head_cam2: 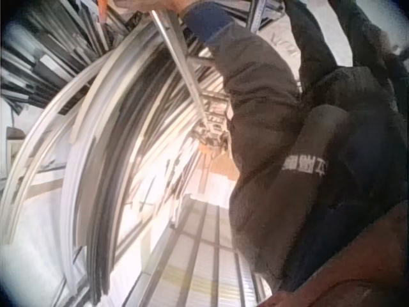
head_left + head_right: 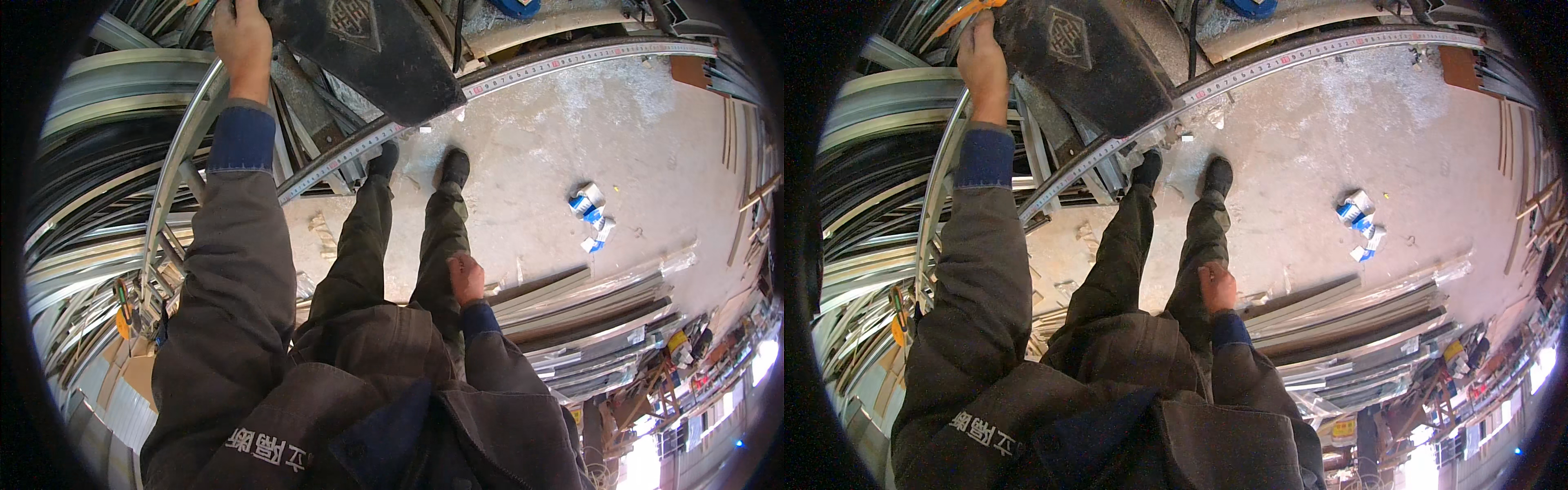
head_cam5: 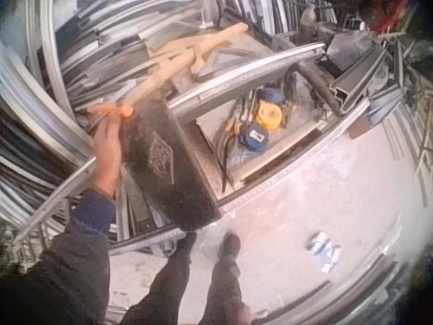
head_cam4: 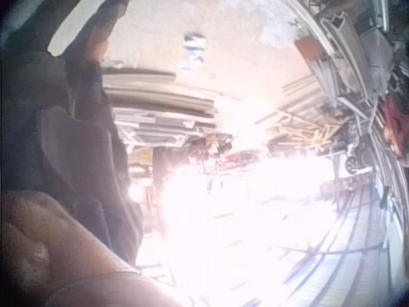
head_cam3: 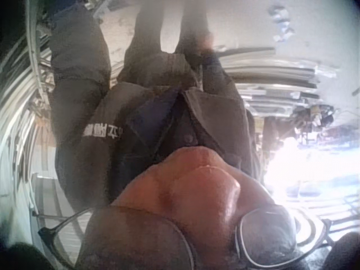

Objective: The person measures and cuts a metal profile using a miter saw, then fits the cut piece into a door frame. They adjust the frame and check the fit of the profile along the edge.

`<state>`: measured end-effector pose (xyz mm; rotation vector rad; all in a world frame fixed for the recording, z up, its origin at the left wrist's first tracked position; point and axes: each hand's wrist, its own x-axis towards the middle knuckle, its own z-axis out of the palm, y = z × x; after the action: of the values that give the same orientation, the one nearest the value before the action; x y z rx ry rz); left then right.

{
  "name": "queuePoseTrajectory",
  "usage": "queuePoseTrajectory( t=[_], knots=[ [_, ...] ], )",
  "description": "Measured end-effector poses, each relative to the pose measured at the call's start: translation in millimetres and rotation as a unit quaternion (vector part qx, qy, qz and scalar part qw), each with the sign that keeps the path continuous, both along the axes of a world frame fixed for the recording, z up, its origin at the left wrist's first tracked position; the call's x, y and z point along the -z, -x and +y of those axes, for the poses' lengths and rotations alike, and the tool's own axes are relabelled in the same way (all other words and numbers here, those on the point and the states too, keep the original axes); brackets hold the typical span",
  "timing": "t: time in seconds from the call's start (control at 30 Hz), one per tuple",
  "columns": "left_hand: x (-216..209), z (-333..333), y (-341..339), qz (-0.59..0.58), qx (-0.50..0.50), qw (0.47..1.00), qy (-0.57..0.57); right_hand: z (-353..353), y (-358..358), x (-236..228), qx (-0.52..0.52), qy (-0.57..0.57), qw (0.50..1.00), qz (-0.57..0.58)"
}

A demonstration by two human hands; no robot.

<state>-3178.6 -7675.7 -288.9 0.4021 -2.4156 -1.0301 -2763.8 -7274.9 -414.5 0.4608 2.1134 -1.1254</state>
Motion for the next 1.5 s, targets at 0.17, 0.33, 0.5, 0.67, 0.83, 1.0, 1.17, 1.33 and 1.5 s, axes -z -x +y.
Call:
queuePoseTrajectory(
  t=[0.17,0.33,0.5,0.67,0.83,1.0,1.17,1.33,1.5],
  knots=[
    [6.8,17.4,10.9,0.08,0.047,0.994,-0.048,-11.3,1.2,9.2,0.006,-0.003,1.0,0.023],
    [10.7,9.9,7.9,0.09,0.042,0.993,-0.061,-15.3,-1.0,10.6,-0.017,0.037,0.999,0.013],
    [10.1,12.3,11.3,0.096,0.052,0.991,-0.076,-8.4,-16.1,24.0,-0.032,0.044,0.998,0.014],
    [10.2,-8.5,6.0,0.104,0.077,0.989,-0.069,-1.2,-22.7,18.7,-0.035,0.067,0.997,0.001],
    [20.9,-2.1,17.6,0.098,0.075,0.991,-0.054,2.1,-42.1,25.9,-0.043,0.029,0.997,0.059],
    [12.4,-2.4,16.2,0.059,0.066,0.996,0.005,20.9,-30.7,-4.8,-0.025,-0.008,0.995,0.099],
    [15.9,2.8,16.8,0.014,0.008,1.0,0.025,61.3,-18.6,-6.6,-0.023,-0.021,0.998,0.061],
    [11.9,-2.2,16.6,0.015,0.001,0.998,0.059,96.2,-38.6,12.1,-0.181,0.01,0.977,0.109],
    [19.9,-9.4,20.7,0.029,0.021,0.998,0.057,120.1,-25.4,23.3,-0.239,0.016,0.968,0.07]
  ],
)
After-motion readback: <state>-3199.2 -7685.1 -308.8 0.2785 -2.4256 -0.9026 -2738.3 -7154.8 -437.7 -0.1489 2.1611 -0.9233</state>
